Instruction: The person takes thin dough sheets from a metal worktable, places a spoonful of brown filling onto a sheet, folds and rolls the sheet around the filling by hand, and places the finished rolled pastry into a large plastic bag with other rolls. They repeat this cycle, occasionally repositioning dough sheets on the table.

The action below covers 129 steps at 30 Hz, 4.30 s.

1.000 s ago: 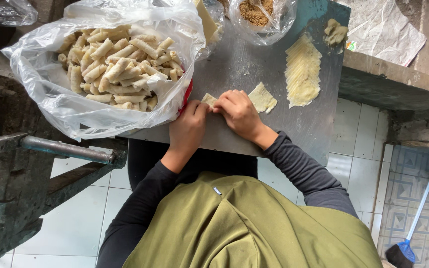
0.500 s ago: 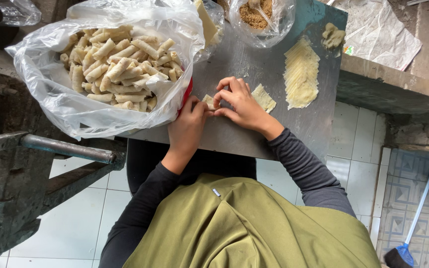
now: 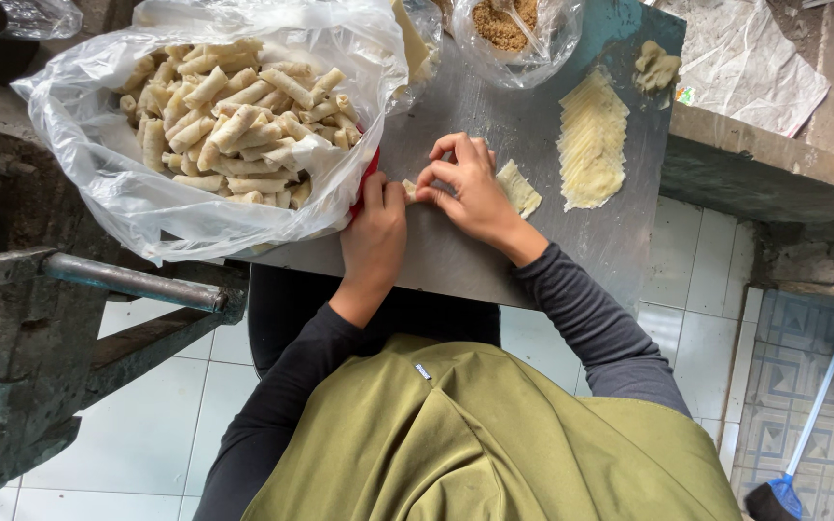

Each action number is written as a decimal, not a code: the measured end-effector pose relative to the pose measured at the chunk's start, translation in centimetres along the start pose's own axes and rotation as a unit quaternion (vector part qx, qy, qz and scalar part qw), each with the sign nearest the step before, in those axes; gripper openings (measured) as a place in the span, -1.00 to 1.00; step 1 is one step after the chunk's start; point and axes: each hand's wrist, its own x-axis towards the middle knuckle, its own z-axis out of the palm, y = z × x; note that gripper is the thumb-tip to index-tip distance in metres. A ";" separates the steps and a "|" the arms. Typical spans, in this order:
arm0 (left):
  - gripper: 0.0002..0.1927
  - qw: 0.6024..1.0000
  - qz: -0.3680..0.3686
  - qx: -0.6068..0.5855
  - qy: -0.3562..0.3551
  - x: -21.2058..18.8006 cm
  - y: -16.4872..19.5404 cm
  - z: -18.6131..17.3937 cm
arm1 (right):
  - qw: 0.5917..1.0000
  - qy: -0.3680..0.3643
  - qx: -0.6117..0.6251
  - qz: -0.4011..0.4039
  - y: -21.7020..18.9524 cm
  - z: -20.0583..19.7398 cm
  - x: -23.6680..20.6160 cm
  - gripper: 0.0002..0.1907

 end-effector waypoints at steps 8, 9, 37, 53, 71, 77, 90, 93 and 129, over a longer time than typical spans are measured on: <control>-0.90 0.999 0.015 0.001 -0.052 -0.4 -0.4 -0.3 | 0.998 0.039 -0.039 0.003 -0.4 1.0 -0.6 -0.91; -0.91 0.997 0.007 -0.005 -0.071 -0.6 -0.3 -0.3 | 0.999 0.036 -0.036 0.019 -0.6 1.0 -1.0 -0.91; -0.78 0.995 0.035 -0.081 -0.035 1.7 1.6 -4.7 | 0.975 0.127 -0.147 0.107 0.5 -2.3 -7.5 -0.92; -0.63 0.986 -0.012 0.052 0.158 8.4 -4.3 -17.2 | 0.957 0.253 -0.125 0.064 4.2 -7.9 3.1 -0.90; -0.81 0.978 0.051 -0.144 -0.143 2.6 0.9 1.7 | 0.961 0.253 -0.116 -0.006 12.0 -9.2 8.1 -0.89; -0.78 0.950 0.008 -0.271 -0.152 2.7 1.0 0.8 | 0.960 0.281 0.006 -0.017 12.6 -7.8 11.2 -0.91; -0.78 0.934 -0.034 -0.311 -0.172 2.3 0.3 -1.3 | 0.903 0.398 0.118 0.106 14.1 -6.0 10.5 -0.80; -0.78 0.927 -0.028 -0.338 -0.158 2.3 0.2 -1.1 | 0.906 0.396 0.102 0.104 13.7 -6.1 10.6 -0.80; -0.70 0.862 -0.158 -0.452 -0.169 1.1 0.6 -1.5 | 0.862 0.209 0.389 0.250 1.6 -0.4 -9.8 -0.81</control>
